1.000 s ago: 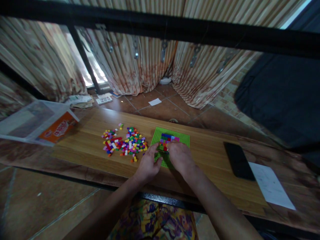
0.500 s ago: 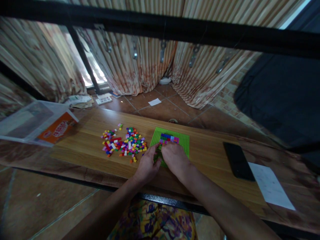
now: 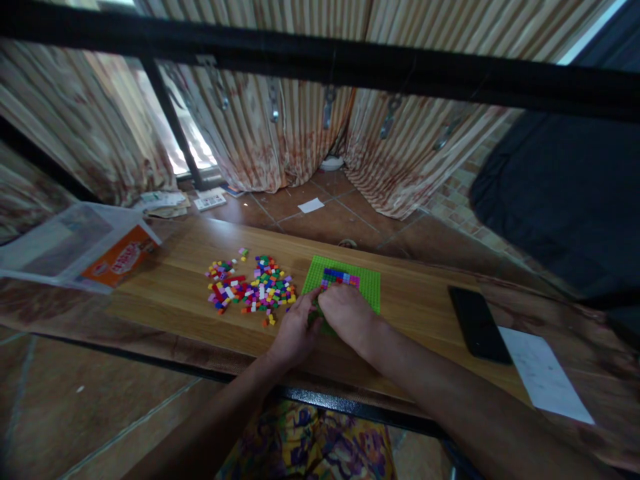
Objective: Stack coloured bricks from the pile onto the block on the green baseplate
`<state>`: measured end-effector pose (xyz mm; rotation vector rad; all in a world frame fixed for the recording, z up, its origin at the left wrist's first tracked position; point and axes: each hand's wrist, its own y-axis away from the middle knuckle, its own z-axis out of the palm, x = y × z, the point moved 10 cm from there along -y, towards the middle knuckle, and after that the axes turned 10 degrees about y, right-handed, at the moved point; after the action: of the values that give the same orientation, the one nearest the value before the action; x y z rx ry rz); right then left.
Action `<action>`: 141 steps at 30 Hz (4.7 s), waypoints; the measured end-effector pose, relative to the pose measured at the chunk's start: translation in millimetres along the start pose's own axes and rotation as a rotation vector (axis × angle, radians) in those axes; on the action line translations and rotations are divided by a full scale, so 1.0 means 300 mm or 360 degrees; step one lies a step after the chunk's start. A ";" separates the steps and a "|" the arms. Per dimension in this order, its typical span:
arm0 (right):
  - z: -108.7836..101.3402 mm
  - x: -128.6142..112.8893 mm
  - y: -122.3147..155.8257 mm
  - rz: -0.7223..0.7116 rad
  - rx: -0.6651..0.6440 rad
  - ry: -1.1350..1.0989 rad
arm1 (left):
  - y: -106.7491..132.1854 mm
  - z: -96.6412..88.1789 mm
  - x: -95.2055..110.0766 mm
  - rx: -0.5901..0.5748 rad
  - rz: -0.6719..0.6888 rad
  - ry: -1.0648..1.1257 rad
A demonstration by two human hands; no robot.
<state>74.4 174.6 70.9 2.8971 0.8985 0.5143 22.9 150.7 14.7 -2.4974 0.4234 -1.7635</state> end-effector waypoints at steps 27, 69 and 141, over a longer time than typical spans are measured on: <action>0.058 0.126 0.114 0.0106 0.0662 -0.0638 | 0.004 -0.006 -0.016 0.0035 -0.0074 -0.0014; 0.053 0.079 0.047 -0.0093 0.0385 -0.0147 | 0.009 0.003 -0.019 -0.0006 -0.0063 -0.0012; 0.207 0.130 0.173 0.0658 0.0890 -0.0954 | -0.049 -0.144 0.011 -0.0071 0.0411 -0.1135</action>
<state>153.3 155.7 32.3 3.3995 0.3884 -0.6904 -13.4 168.8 35.7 -2.7154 0.6754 -0.7054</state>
